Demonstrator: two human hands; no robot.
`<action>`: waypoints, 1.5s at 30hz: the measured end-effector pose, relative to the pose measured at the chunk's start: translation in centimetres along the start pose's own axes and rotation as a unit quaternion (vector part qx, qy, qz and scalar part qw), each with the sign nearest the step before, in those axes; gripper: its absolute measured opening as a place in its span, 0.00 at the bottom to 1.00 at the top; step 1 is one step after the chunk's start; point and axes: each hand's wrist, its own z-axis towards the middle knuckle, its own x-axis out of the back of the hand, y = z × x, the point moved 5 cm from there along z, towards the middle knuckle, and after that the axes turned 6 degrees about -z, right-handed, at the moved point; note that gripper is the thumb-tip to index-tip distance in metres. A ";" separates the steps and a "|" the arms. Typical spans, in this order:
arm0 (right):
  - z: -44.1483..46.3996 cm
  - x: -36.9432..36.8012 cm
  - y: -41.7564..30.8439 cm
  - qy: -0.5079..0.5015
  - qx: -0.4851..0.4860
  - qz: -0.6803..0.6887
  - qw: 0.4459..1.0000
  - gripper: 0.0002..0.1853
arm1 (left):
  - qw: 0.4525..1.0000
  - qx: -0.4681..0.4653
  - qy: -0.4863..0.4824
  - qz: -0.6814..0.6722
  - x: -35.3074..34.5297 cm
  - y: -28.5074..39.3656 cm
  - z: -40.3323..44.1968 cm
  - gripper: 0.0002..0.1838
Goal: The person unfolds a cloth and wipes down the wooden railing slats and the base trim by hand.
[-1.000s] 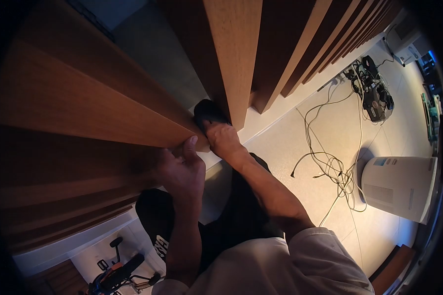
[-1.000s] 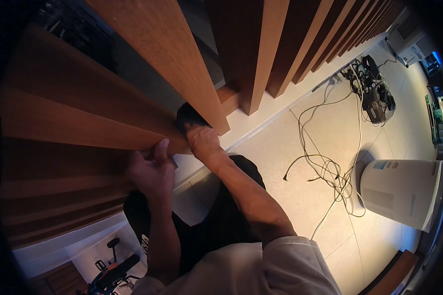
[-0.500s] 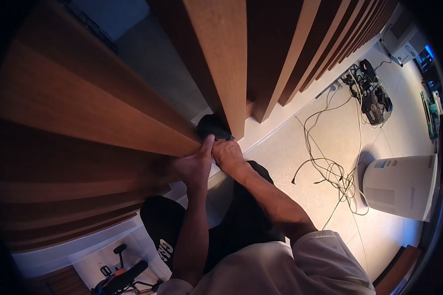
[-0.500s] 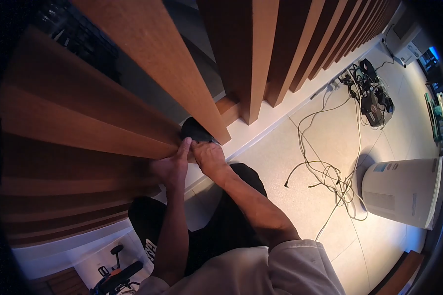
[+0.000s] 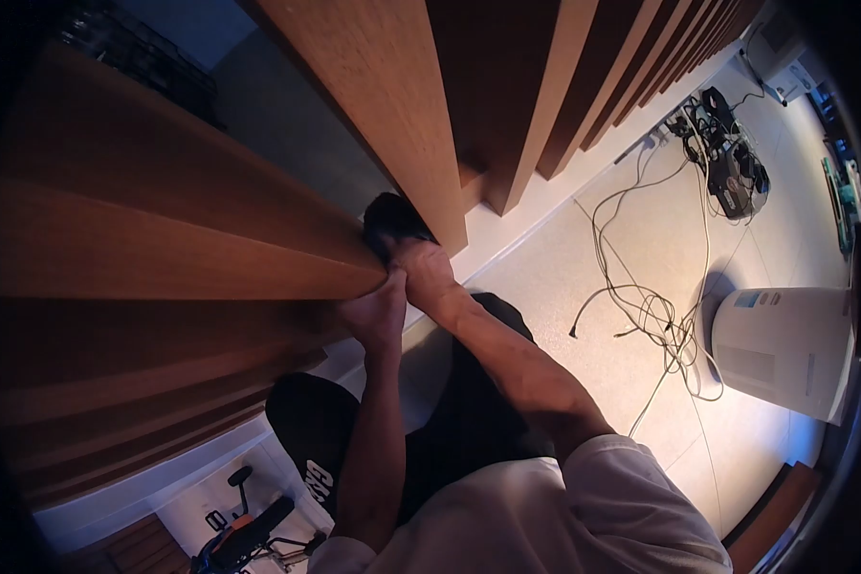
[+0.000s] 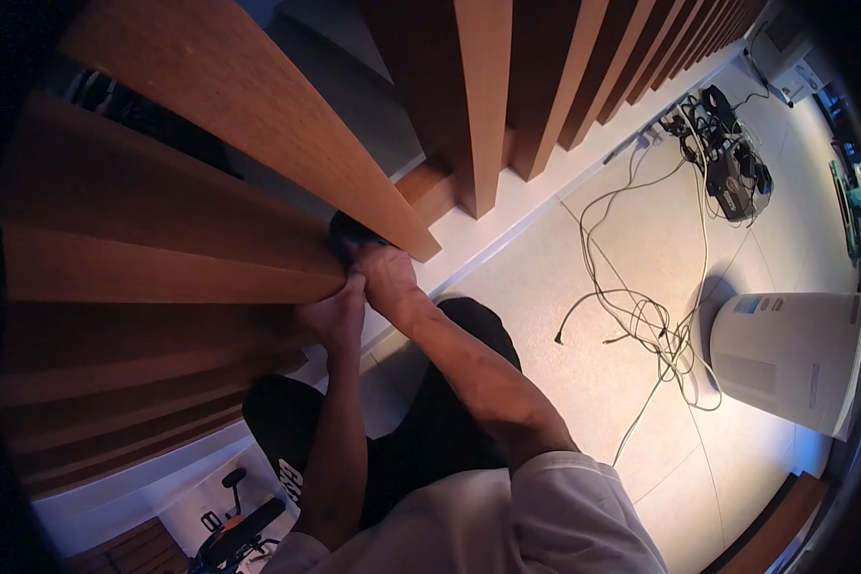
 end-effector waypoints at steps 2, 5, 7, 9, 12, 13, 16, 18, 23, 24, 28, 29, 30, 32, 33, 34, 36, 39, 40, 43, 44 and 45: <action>-0.3 0.6 -0.3 0.018 0.010 -0.033 0.999 0.13 | 0.999 -0.033 0.003 -0.018 0.0 0.0 0.2 0.23; -1.5 0.8 0.0 0.006 -0.029 0.024 0.999 0.15 | 0.999 0.019 -0.014 -0.042 -0.1 1.7 0.1 0.24; -1.7 -0.3 0.4 0.025 0.004 0.027 0.999 0.17 | 0.999 0.000 -0.009 -0.039 -0.2 1.9 0.3 0.24; -1.4 -0.2 0.5 0.104 0.018 0.058 0.993 0.17 | 0.999 -0.026 0.000 -0.018 0.4 1.4 -0.1 0.25; -1.4 0.8 0.6 -0.056 -0.041 0.029 0.997 0.22 | 0.998 0.057 -0.025 -0.011 0.2 0.6 0.4 0.25; -2.8 1.6 0.5 -0.049 -0.046 0.027 0.997 0.22 | 1.000 0.009 -0.020 0.007 0.4 0.0 0.5 0.26; -7.7 2.4 1.2 0.014 -0.154 0.187 0.970 0.28 | 0.999 -0.043 -0.010 0.015 -0.2 -0.5 1.0 0.26; -9.8 1.4 2.2 0.018 -0.202 0.182 0.962 0.27 | 0.999 -0.045 -0.013 0.020 -0.1 -2.2 1.2 0.26; -8.5 4.9 2.2 -0.033 -0.219 0.045 0.974 0.29 | 0.996 -0.066 -0.003 0.052 -0.1 0.5 0.2 0.27; -8.1 3.4 2.6 -0.034 -0.221 0.050 0.973 0.29 | 0.996 -0.067 -0.005 0.058 0.0 0.9 0.1 0.27; -6.8 -5.8 2.1 0.075 -0.151 0.232 0.958 0.25 | 0.953 -0.214 0.050 0.208 0.5 0.5 -0.9 0.31; -6.2 -5.0 1.8 0.138 -0.149 0.268 0.942 0.24 | 0.923 -0.299 0.070 0.233 0.5 0.9 -1.4 0.32; -6.0 -4.5 2.2 0.139 -0.151 0.270 0.941 0.24 | 0.883 -0.379 0.097 0.260 0.4 1.3 -2.1 0.33; -5.8 -3.6 3.1 0.065 -0.167 0.368 0.913 0.19 | 0.879 -0.391 0.114 0.249 1.1 0.9 -3.1 0.34; -5.8 -3.2 3.3 0.062 -0.172 0.370 0.911 0.19 | 0.879 -0.389 0.109 0.253 1.7 0.5 -3.7 0.34; -5.5 -3.5 4.0 0.003 -0.237 0.434 0.869 0.18 | 0.956 -0.191 0.043 0.218 2.0 -1.6 -2.6 0.32; -5.7 -4.1 4.2 -0.057 -0.298 0.491 0.817 0.17 | 0.985 0.017 -0.026 0.171 2.1 -4.8 -1.6 0.30; -5.7 -4.9 4.1 -0.018 -0.342 0.535 0.772 0.17 | 0.977 -0.025 -0.163 0.134 0.9 -7.6 1.0 0.24; -5.2 -4.9 3.7 0.038 -0.282 0.542 0.791 0.15 | 0.979 -0.052 -0.161 0.112 0.8 -8.4 1.8 0.21; -5.5 -4.2 3.0 0.113 -0.214 0.524 0.816 0.13 | 0.973 0.012 -0.192 0.130 0.5 -5.7 1.5 0.18; -5.6 -3.8 3.0 0.132 -0.205 0.505 0.828 0.13 | 0.955 0.102 -0.219 0.170 0.4 -5.2 1.2 0.18; -5.9 -3.5 3.5 0.131 -0.203 0.503 0.830 0.13 | 0.956 0.102 -0.218 0.167 0.5 -6.6 1.3 0.18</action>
